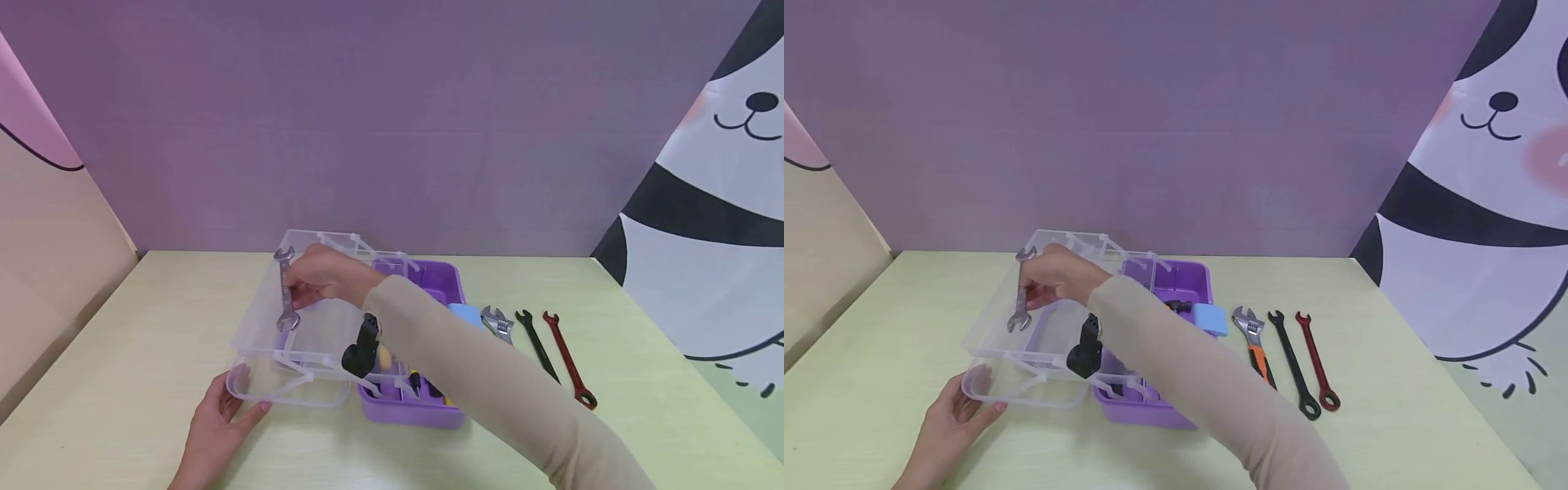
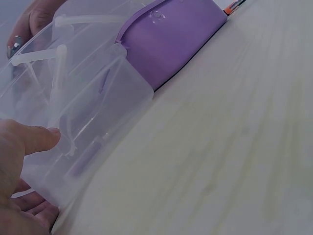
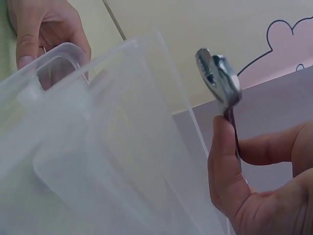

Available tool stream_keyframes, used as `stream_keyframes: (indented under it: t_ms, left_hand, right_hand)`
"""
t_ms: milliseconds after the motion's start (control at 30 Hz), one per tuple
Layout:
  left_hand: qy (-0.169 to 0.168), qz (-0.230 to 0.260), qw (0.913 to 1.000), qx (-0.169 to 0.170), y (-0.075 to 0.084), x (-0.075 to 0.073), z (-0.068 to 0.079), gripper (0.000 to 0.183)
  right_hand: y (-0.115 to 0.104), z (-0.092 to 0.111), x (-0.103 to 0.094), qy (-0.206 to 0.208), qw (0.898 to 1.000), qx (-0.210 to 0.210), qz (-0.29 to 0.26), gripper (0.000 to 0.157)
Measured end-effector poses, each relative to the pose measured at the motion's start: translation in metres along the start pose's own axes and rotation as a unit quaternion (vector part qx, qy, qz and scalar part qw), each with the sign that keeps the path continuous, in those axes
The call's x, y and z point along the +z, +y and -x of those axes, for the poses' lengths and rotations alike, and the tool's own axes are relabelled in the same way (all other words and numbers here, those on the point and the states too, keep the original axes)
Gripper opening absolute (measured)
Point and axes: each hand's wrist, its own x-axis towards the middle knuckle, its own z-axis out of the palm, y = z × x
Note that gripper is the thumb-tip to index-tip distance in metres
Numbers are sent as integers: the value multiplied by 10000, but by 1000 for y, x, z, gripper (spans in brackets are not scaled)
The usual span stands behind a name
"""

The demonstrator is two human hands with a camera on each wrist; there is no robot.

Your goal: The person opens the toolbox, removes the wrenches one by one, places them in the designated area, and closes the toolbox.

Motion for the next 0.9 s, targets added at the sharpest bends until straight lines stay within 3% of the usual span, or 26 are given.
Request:
stream_keyframes:
  t_ms: [467,700,900]
  left_hand:
    - [-48,40,10000,46,0,-1,-1,73]
    - [-101,78,9999,61,0,-1,-2,74]
    - [-128,2,9999,81,0,-2,-3,74]
  right_hand:
    - [12,9,-28,83,9985,-69,538,7]
    - [21,18,-49,7,9988,-167,461,7]
    - [26,27,-66,38,9978,-302,590,23]
